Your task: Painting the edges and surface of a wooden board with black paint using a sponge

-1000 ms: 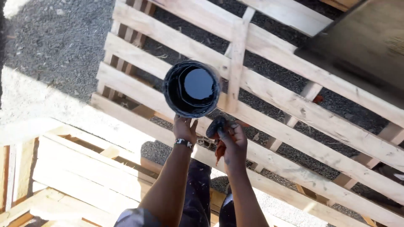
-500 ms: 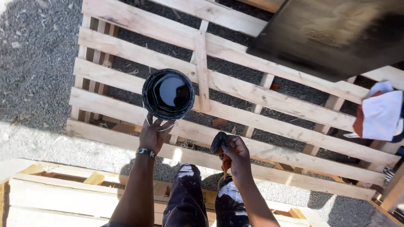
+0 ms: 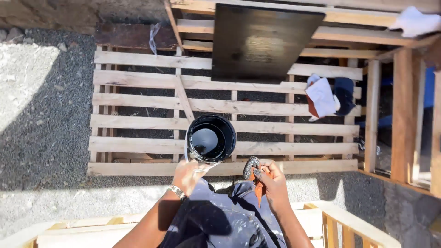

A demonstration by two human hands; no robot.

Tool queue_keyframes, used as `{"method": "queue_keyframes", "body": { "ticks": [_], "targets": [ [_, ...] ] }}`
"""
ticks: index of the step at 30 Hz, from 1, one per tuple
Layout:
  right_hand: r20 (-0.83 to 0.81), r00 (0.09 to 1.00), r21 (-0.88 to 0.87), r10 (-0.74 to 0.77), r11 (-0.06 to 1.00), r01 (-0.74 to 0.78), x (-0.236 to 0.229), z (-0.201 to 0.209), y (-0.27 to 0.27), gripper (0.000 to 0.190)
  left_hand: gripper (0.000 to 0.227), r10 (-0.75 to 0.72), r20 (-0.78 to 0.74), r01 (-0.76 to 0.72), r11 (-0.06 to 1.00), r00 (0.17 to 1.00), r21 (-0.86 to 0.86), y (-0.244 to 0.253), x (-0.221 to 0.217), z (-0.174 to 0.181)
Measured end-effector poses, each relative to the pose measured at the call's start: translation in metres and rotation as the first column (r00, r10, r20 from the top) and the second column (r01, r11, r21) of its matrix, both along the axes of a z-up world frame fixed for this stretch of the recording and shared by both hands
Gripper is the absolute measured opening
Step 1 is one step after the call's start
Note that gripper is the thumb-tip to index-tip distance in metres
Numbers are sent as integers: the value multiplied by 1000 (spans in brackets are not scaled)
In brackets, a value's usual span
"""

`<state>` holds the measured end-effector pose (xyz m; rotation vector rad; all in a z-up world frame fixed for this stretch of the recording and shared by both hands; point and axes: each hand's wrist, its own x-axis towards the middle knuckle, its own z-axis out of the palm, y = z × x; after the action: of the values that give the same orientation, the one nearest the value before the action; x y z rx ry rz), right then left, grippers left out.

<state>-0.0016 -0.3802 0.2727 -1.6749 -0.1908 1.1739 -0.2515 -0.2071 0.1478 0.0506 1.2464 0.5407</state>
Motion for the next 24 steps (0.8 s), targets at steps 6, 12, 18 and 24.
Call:
{"method": "queue_keyframes", "body": {
  "ticks": [6, 12, 18, 24],
  "targets": [
    [232, 952, -46, -200, 975, 217, 29, 88, -111, 25, 126, -626, -98, 633, 759, 774, 151, -36, 78, 145],
    [314, 759, 149, -570, 819, 554, 63, 86, -236, 32, 125, -790, 55, 762, 605, 610, 231, -102, 197, 233],
    [403, 643, 90, -651, 728, 680, 98, 109, -339, 40, 122, -923, 47, 900, 383, 382, 209, -203, 311, 269],
    [467, 586, 37, -662, 677, 735, 139, 155, -390, 37, 113, -984, 77, 964, 174, 162, 200, -289, 402, 257]
  ]
}}
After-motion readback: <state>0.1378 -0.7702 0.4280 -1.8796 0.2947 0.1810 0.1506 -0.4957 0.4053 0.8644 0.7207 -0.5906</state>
